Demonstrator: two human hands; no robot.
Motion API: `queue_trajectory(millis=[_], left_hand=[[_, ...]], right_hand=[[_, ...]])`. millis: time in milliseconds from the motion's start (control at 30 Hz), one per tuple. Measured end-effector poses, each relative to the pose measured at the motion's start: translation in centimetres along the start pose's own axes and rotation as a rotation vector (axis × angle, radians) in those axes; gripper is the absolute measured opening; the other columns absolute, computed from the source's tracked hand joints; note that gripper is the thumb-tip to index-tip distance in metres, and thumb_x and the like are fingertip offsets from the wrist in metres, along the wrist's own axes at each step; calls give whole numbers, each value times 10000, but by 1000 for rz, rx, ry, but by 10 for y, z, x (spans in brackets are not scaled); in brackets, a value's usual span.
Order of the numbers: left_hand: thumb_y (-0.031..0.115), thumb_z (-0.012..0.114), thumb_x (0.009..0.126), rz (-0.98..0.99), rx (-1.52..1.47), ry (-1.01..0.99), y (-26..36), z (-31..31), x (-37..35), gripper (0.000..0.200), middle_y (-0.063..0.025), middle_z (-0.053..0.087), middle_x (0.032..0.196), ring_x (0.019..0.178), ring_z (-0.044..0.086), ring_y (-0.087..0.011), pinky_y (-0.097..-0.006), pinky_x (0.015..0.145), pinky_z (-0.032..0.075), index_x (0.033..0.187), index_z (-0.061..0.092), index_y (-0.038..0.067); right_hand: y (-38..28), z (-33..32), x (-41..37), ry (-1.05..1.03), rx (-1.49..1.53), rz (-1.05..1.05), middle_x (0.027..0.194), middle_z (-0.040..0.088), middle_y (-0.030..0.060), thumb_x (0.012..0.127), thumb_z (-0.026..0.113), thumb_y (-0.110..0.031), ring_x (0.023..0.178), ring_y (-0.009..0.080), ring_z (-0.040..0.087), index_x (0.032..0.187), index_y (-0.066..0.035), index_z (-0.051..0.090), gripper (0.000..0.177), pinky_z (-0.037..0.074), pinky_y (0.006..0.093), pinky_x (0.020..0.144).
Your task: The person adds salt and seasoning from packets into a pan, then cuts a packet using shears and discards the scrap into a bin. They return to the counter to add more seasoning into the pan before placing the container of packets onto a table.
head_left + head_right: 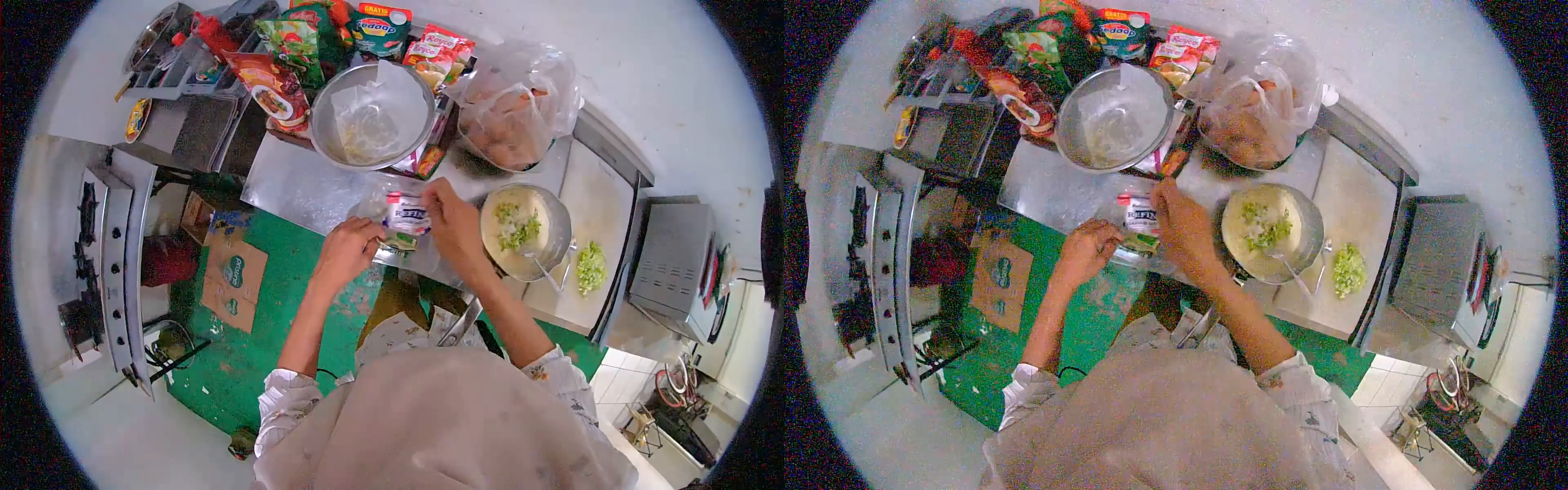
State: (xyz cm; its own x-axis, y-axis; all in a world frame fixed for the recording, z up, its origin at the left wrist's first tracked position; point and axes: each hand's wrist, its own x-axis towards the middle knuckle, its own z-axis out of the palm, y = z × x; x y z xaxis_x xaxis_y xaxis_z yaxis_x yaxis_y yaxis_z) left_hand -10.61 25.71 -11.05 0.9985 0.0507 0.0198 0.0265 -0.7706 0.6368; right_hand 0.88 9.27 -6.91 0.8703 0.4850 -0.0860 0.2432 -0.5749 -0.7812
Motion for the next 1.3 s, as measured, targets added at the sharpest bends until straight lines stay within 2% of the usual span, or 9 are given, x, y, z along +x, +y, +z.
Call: queue_trajectory(millis=[100, 167, 267, 500, 667, 800, 867, 1167, 1300], left_hand=[[90, 581, 762, -9, 34, -22, -1, 0, -1, 93, -125, 617, 857, 856, 584, -332, -427, 805, 464, 851, 598, 69], [84, 583, 764, -28, 14, -12, 2, 0, -1, 89, -123, 617, 873, 868, 581, -330, -419, 817, 460, 850, 599, 68], [63, 584, 753, -49, -59, 5, 7, -4, 5, 99, -126, 606, 925, 906, 563, -321, -401, 824, 455, 848, 610, 59], [39, 600, 737, 71, 12, 278, 1, 13, 26, 116, -116, 494, 1245, 1085, 478, -322, -401, 930, 395, 852, 618, 35], [35, 589, 741, 58, 13, 272, -6, 20, 29, 123, -127, 493, 1253, 1099, 472, -338, -410, 933, 392, 860, 617, 19], [44, 579, 748, -8, 78, 354, -7, 28, 29, 131, -149, 491, 1242, 1105, 466, -345, -417, 940, 383, 869, 623, 18], [53, 575, 761, -37, 117, 423, -3, 32, 28, 132, -156, 486, 1244, 1118, 459, -344, -416, 951, 373, 878, 626, 21], [100, 551, 827, -175, -60, 498, -10, 44, 17, 197, -195, 481, 1230, 1135, 464, -357, -414, 963, 369, 1006, 605, 36], [96, 550, 827, -215, -111, 463, -2, 47, 26, 185, -187, 492, 1208, 1084, 509, -338, -375, 903, 423, 996, 603, 40]], right_hand=[[33, 39, 4, 2, 52, -114, 815, 608, 137, 893, 502, -137, 760, 314, 615, 910, -52, 494, 87, 453, 374, 636], [51, 58, 11, 14, 157, -202, 796, 599, 170, 868, 505, -149, 773, 372, 592, 912, -72, 489, 89, 454, 453, 655], [61, 67, 24, -55, 330, -52, 773, 594, 166, 840, 533, -145, 757, 373, 596, 865, -65, 508, 87, 459, 450, 660], [56, 66, 36, -36, 42, -146, 789, 608, 173, 834, 539, -175, 742, 376, 604, 842, -57, 539, 118, 470, 463, 649], [48, 45, 33, -155, -282, -163, 754, 613, 173, 852, 506, -221, 715, 372, 602, 885, -45, 585, 196, 472, 489, 687], [48, 20, 23, -102, -214, -99, 832, 627, 172, 811, 566, -150, 766, 362, 601, 885, -43, 614, 139, 461, 451, 685], [54, 9, 13, 101, -257, -211, 933, 591, 206, 849, 520, -200, 837, 384, 590, 993, -37, 583, 226, 468, 486, 725], [68, 21, -8, -56, -90, 152, 983, 564, 251, 872, 493, -184, 892, 421, 564, 1151, -45, 452, 315, 468, 483, 758], [74, 16, -1, 25, -127, 53, 966, 564, 250, 875, 489, -188, 877, 423, 567, 1148, -28, 438, 320, 474, 483, 742]])
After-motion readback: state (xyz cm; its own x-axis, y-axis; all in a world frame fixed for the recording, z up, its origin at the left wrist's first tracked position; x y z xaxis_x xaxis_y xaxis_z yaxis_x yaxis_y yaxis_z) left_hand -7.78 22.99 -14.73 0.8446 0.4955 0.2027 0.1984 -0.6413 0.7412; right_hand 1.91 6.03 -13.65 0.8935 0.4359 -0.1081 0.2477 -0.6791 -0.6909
